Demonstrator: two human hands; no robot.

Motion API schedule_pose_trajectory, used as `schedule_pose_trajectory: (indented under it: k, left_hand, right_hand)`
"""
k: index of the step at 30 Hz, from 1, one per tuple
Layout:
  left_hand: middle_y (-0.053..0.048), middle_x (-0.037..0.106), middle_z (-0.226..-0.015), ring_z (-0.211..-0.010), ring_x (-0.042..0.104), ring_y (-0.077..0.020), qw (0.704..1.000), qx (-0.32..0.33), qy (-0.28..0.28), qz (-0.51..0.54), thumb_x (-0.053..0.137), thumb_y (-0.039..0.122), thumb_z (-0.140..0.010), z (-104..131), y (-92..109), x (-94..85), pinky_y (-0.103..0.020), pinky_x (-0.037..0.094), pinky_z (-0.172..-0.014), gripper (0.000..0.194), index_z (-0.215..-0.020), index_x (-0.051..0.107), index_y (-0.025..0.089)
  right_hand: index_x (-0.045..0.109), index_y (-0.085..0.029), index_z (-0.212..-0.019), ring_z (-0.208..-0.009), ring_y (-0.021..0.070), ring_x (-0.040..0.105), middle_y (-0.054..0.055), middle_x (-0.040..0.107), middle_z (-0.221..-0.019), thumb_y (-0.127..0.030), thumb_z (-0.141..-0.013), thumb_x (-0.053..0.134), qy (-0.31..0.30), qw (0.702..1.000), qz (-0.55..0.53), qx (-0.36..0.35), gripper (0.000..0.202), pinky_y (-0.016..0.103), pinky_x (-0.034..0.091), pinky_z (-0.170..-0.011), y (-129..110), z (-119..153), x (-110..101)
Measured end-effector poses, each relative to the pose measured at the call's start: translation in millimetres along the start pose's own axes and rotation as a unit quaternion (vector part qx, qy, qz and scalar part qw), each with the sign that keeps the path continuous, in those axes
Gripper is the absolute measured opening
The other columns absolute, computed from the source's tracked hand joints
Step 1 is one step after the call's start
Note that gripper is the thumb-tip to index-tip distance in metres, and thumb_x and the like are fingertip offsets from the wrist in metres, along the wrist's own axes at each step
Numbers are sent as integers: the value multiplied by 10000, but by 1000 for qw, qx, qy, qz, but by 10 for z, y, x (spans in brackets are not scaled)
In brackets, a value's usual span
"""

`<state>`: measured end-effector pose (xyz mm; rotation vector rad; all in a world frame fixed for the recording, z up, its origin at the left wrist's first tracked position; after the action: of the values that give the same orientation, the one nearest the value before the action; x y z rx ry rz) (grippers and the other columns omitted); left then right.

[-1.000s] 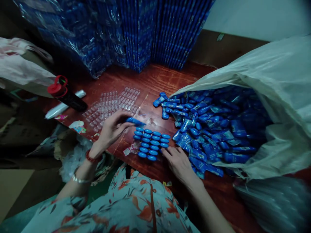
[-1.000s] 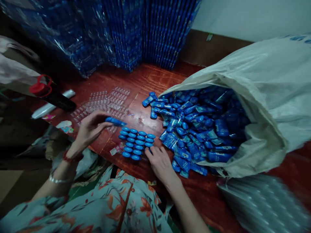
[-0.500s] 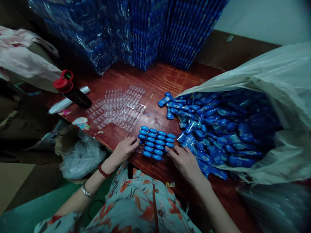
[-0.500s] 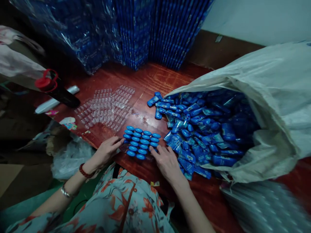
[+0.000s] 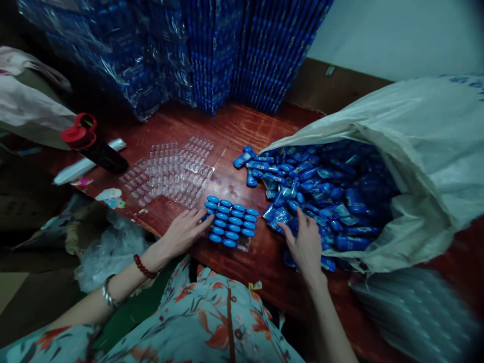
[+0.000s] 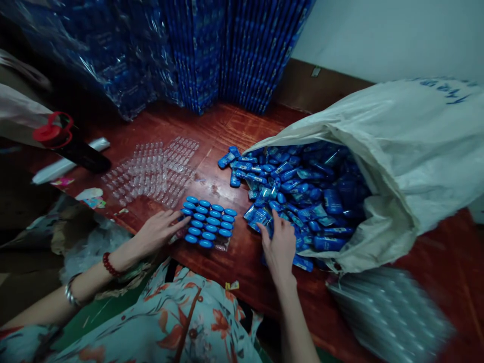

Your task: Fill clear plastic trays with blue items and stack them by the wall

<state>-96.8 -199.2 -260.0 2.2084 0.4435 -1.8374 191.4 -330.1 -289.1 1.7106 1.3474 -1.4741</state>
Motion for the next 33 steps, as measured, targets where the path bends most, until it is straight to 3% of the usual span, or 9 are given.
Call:
schedule_pose_trajectory:
  k: [4,6,11,15,20,24,27,30,33]
  left_hand:
    - [-118,593,-1032,-898,563,-191,992,-24,112,57,380,127,-898,-144,230,-184,-310,463,-750,317,-1185,510,162]
    - [-96,597,-977,-855,569,-172,985,-6,107,134,385,112,-887,-296,487,-241,-282,467,-721,310,-1162,519,165]
    - [-85,548,-1116,-925,580,-164,948,57,-86,302,457,87,-834,-624,1208,-88,-261,495,-779,361,-1186,447,171]
    - [-152,421,-1319,-1129,521,-238,933,-29,-199,298,536,46,-753,-730,1496,249,-314,485,-883,644,-1334,274,139]
    - [-206,312,-1404,-1173,505,-280,936,-81,-238,244,559,102,-784,-869,1643,548,-341,508,-847,755,-1407,134,152]
    - [-206,352,-1374,-1128,536,-291,946,-80,-224,221,498,185,-867,-1013,1632,589,-381,510,-830,641,-1409,155,177]
    - [-195,424,-1295,-1089,552,-274,944,-39,-231,234,422,79,-864,-1043,1566,514,-382,504,-824,455,-1304,332,150]
    - [-162,463,-1244,-1095,532,-255,940,16,-219,261,391,-21,-806,-937,1467,323,-367,491,-842,429,-1206,403,134]
    - [-117,512,-1181,-1024,548,-209,926,88,-203,307,372,-42,-790,-705,1346,66,-322,491,-824,491,-1243,376,150]
  right_hand:
    - [430,-130,-1299,-969,324,510,190,534,-1104,-514,-851,467,-117,991,56,-29,592,406,444,-718,-30,-182,63]
    - [446,-137,-1255,-991,330,519,182,525,-1122,-462,-852,486,-158,985,49,-50,519,417,453,-739,-83,-210,87]
    - [366,-209,-1265,-915,258,601,137,452,-1213,-253,-810,512,-263,959,-80,-65,479,376,495,-726,-87,40,79]
    - [273,-235,-1331,-1117,247,518,118,427,-1234,-127,-764,455,-265,943,-190,-67,606,406,466,-893,-9,408,14]
    - [136,-262,-1431,-1312,236,326,113,316,-1384,-146,-768,484,-311,921,-233,-35,758,436,332,-1054,160,593,-46]
    - [131,-221,-1456,-1079,203,541,117,521,-1198,-172,-795,473,-380,881,-281,-29,745,402,443,-947,372,489,-90]
    - [228,-178,-1436,-830,175,614,102,614,-1049,-187,-822,429,-385,877,-287,-11,646,376,506,-823,482,368,-111]
    - [460,-188,-1292,-924,199,615,111,617,-1125,-238,-857,419,-318,914,-251,-11,440,396,483,-864,471,293,-138]
    - [567,-186,-1138,-985,218,613,108,644,-1087,-320,-899,409,-281,936,-208,-20,317,385,474,-874,336,319,-164]
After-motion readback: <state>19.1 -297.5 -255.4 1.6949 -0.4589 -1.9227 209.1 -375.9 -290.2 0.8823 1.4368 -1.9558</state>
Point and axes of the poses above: each hand's wrist, its own z-axis away from the middle knuckle, its own x-axis out of the palm, y = z × x, the point moved 2 cm from there along -z, towards the middle knuckle
